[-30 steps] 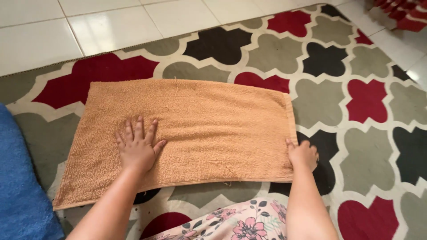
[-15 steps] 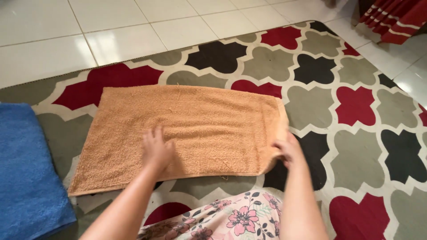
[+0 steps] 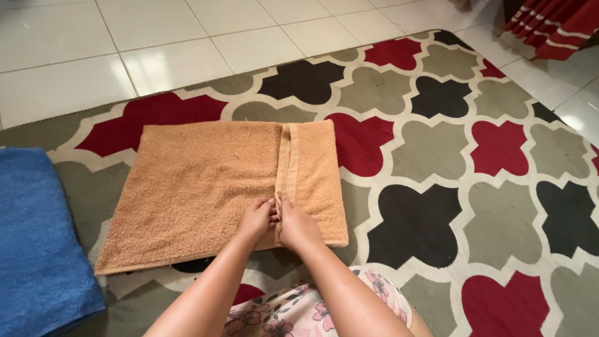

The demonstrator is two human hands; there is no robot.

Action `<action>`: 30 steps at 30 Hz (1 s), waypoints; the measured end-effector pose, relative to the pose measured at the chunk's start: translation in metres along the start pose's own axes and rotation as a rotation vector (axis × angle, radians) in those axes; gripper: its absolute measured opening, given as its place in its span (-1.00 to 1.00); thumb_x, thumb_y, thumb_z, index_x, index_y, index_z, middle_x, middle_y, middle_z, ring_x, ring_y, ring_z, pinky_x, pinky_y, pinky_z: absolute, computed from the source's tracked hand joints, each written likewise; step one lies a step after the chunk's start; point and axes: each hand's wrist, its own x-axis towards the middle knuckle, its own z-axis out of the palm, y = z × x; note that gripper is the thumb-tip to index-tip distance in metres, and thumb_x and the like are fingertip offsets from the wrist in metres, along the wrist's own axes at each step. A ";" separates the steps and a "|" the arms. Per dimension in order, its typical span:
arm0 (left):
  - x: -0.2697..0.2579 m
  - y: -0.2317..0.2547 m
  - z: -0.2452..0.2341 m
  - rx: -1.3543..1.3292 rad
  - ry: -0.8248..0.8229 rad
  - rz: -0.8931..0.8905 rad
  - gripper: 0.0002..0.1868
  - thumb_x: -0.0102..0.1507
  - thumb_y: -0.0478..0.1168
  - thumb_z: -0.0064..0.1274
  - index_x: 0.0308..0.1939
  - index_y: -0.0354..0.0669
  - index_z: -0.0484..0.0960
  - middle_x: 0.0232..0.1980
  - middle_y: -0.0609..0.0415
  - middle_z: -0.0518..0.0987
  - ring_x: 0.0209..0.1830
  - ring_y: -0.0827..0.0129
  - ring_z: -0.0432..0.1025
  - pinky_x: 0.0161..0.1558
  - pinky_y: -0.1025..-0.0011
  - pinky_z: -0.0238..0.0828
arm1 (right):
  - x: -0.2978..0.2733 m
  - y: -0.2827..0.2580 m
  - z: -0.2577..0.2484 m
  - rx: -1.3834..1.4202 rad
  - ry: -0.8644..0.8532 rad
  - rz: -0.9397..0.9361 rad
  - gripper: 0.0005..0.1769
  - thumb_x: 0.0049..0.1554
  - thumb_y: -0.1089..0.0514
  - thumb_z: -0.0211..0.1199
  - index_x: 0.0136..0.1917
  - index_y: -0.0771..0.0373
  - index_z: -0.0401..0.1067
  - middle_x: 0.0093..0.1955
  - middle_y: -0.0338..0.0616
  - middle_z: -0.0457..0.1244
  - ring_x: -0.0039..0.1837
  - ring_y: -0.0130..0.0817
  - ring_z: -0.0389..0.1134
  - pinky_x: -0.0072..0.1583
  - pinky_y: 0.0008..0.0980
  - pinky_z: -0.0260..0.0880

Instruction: The person folds a peach towel and a blue towel on a patterned rug. They smooth, fold, and roll each towel, then stack them together.

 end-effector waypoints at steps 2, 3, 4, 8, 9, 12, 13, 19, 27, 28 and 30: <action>0.004 0.004 0.000 0.004 -0.017 -0.049 -0.68 0.39 -0.09 -0.03 0.12 -0.22 0.53 -0.22 0.07 0.62 -0.38 0.43 0.48 -0.36 0.48 0.43 | -0.002 -0.005 -0.005 0.035 0.046 0.018 -0.15 0.08 0.17 0.18 0.60 0.20 -0.02 0.11 0.20 0.34 0.12 0.13 0.40 0.10 0.02 0.43; 0.006 0.009 0.000 0.008 -0.024 -0.071 -0.67 0.40 -0.09 -0.03 0.12 -0.24 0.53 -0.22 0.07 0.61 -0.39 0.44 0.47 -0.37 0.48 0.41 | -0.002 -0.008 -0.008 0.025 0.046 0.031 -0.16 0.07 0.19 0.18 0.58 0.19 0.01 0.10 0.20 0.34 0.12 0.12 0.41 0.10 0.01 0.43; 0.007 0.014 0.002 -0.002 -0.015 -0.070 -0.67 0.40 -0.08 -0.02 0.13 -0.21 0.53 -0.21 0.05 0.58 -0.38 0.41 0.46 -0.35 0.45 0.42 | -0.003 -0.009 -0.009 0.015 0.045 0.043 -0.18 0.06 0.21 0.17 0.57 0.18 0.04 0.10 0.19 0.34 0.11 0.12 0.41 0.10 0.00 0.44; 0.008 0.030 0.011 0.189 0.104 0.020 -0.62 0.35 -0.05 0.02 0.16 -0.19 0.54 -0.09 -0.01 0.61 -0.18 0.31 0.50 -0.16 0.36 0.48 | -0.007 -0.010 -0.006 0.014 -0.033 -0.024 -0.18 0.00 0.26 0.20 0.51 0.25 0.06 0.09 0.18 0.33 0.11 0.13 0.41 0.10 0.00 0.43; 0.010 0.034 0.015 0.293 0.150 0.068 -0.60 0.33 -0.05 0.04 0.16 -0.20 0.54 -0.04 -0.03 0.65 -0.09 0.29 0.54 -0.08 0.36 0.50 | -0.007 -0.009 -0.006 0.019 -0.064 -0.007 -0.23 0.00 0.26 0.20 0.47 0.25 0.09 0.09 0.18 0.34 0.12 0.14 0.40 0.11 0.01 0.43; 0.020 0.052 0.029 0.509 0.228 0.240 -0.56 0.27 -0.06 0.11 0.15 -0.22 0.52 0.08 -0.06 0.63 0.07 0.17 0.52 0.11 0.26 0.43 | 0.000 -0.002 -0.009 0.079 -0.117 0.007 -0.22 -0.01 0.23 0.27 0.44 0.30 0.07 0.08 0.20 0.33 0.14 0.14 0.39 0.12 0.01 0.42; 0.025 0.058 0.034 0.536 0.241 0.219 -0.56 0.27 -0.08 0.10 0.15 -0.21 0.49 0.09 -0.08 0.62 0.08 0.15 0.51 0.12 0.23 0.43 | 0.004 0.001 -0.012 0.130 -0.112 -0.013 -0.10 -0.03 0.19 0.34 0.48 0.35 -0.01 0.07 0.22 0.32 0.13 0.14 0.39 0.13 -0.02 0.43; 0.062 0.106 0.071 0.698 0.309 0.157 -0.56 0.28 -0.04 0.13 0.15 -0.13 0.41 0.17 -0.10 0.55 0.14 0.11 0.46 0.16 0.13 0.37 | 0.018 0.051 -0.041 0.362 -0.013 -0.006 -0.51 -0.03 -0.04 0.47 0.02 0.29 0.42 -0.06 0.04 0.38 -0.01 -0.08 0.45 0.06 -0.16 0.45; 0.092 0.126 0.105 0.784 0.055 0.371 -0.29 0.14 -0.32 0.22 0.39 0.09 0.43 0.38 -0.04 0.40 0.27 0.15 0.43 0.28 0.24 0.42 | 0.037 0.112 -0.055 0.349 0.322 0.197 -0.66 -0.01 0.08 0.44 -0.03 0.28 0.48 -0.01 -0.06 0.37 0.02 -0.14 0.43 0.07 -0.21 0.44; 0.089 0.125 0.103 0.705 0.095 0.386 -0.30 0.16 -0.34 0.16 0.40 0.10 0.44 0.43 -0.01 0.36 0.27 0.16 0.44 0.26 0.25 0.43 | 0.039 0.115 -0.054 0.349 0.325 0.196 -0.64 -0.03 0.09 0.46 -0.01 0.28 0.48 0.01 -0.06 0.37 0.04 -0.14 0.43 0.08 -0.22 0.45; 0.079 0.127 0.095 0.550 0.179 0.417 -0.31 0.19 -0.38 0.05 0.42 0.13 0.45 0.52 0.06 0.27 0.29 0.17 0.47 0.22 0.26 0.46 | 0.043 0.119 -0.051 0.332 0.300 0.222 -0.56 -0.07 0.09 0.49 0.05 0.26 0.47 0.08 -0.06 0.34 0.08 -0.13 0.41 0.10 -0.22 0.44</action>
